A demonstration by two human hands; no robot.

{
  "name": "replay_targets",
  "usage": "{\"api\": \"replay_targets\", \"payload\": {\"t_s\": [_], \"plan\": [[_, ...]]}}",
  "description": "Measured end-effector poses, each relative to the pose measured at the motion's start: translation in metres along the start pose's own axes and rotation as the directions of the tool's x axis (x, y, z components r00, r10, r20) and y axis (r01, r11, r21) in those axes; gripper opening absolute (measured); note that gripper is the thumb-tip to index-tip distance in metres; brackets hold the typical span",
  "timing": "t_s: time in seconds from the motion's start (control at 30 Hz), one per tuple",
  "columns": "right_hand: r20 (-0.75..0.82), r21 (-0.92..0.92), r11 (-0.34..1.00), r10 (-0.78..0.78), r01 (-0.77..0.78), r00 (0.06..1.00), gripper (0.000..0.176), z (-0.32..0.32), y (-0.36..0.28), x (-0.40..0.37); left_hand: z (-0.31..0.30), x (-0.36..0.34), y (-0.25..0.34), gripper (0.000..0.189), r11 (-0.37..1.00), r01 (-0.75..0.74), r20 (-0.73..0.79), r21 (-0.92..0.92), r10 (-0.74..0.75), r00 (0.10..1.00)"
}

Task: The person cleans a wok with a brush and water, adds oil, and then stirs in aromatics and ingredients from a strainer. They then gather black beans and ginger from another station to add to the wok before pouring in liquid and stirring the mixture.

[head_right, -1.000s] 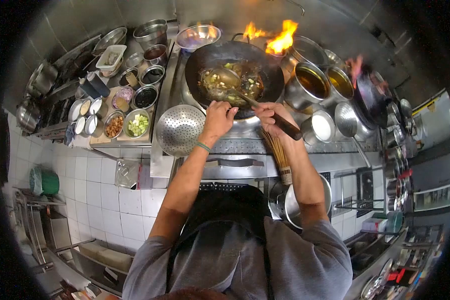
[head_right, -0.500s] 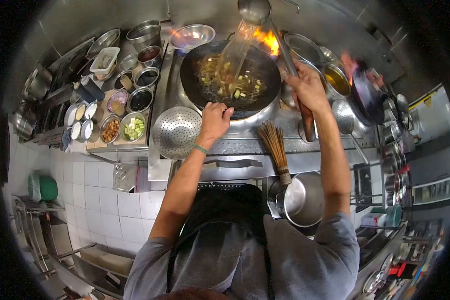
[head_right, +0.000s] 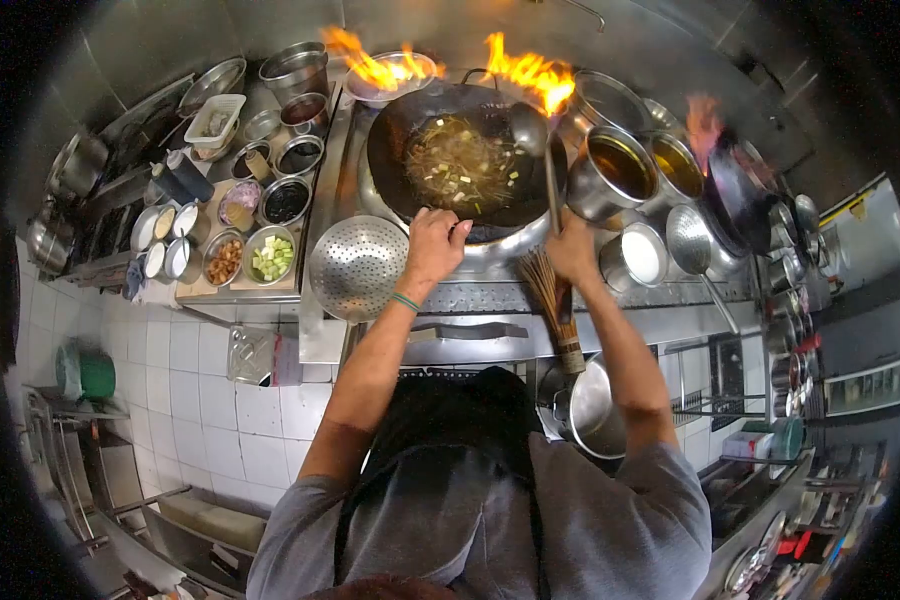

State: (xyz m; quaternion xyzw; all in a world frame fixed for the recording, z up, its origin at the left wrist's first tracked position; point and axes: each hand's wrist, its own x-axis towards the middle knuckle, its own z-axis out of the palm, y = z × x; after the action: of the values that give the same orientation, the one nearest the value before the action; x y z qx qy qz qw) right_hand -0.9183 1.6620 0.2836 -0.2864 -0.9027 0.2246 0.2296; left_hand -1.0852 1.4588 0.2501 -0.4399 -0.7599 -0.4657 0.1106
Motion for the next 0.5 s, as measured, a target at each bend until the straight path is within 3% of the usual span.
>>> {"api": "replay_targets", "payload": {"t_s": [0.07, 0.1, 0.13, 0.23, 0.27, 0.33, 0.37, 0.47, 0.5], "plan": [[0.158, 0.245, 0.957, 0.119, -0.156, 0.98, 0.025, 0.01, -0.014, -0.029, -0.001, 0.0, -0.001, 0.025, 1.0, -0.006, 0.007, -0.009, 0.006, 1.0], [0.335, 0.407, 0.837, 0.234, -0.364, 0.913, 0.02, 0.003, -0.042, -0.043, -0.003, 0.001, 0.0, 0.025, 1.0, -0.008, 0.007, -0.024, 0.008, 1.0], [0.519, 0.506, 0.651, 0.294, -0.566, 0.802, 0.016, -0.007, -0.063, -0.05, -0.004, 0.001, 0.001, 0.025, 0.999, -0.012, 0.01, -0.038, 0.012, 1.0], [0.775, 0.557, 0.209, 0.217, -0.804, 0.593, 0.01, -0.038, -0.094, -0.043, -0.002, 0.001, 0.001, 0.025, 1.0, 0.005, 0.006, -0.02, -0.005, 1.0], [0.854, 0.51, -0.21, 0.004, -0.834, 0.521, 0.012, -0.019, -0.059, -0.032, -0.003, 0.001, 0.002, 0.025, 1.0, 0.002, 0.013, -0.014, -0.002, 1.0], [0.845, 0.491, -0.453, 0.039, -0.745, 0.533, 0.013, -0.031, -0.069, -0.011, -0.004, 0.001, 0.002, 0.025, 1.0, 0.001, 0.019, -0.002, -0.001, 1.0], [0.835, 0.475, -0.496, -0.007, -0.727, 0.551, 0.014, -0.038, -0.072, -0.008, -0.005, 0.002, 0.003, 0.025, 1.0, 0.002, 0.022, 0.001, -0.002, 1.0], [0.806, 0.589, -0.223, 0.095, -0.777, 0.584, 0.014, -0.053, -0.082, 0.005, -0.006, 0.0, 0.004, 0.025, 1.0, 0.013, 0.017, 0.0, -0.013, 1.0], [0.84, 0.541, -0.134, 0.039, -0.83, 0.541, 0.013, -0.061, -0.076, 0.012, -0.006, 0.0, 0.003, 0.025, 1.0, 0.014, 0.011, -0.007, -0.014, 1.0]]}}
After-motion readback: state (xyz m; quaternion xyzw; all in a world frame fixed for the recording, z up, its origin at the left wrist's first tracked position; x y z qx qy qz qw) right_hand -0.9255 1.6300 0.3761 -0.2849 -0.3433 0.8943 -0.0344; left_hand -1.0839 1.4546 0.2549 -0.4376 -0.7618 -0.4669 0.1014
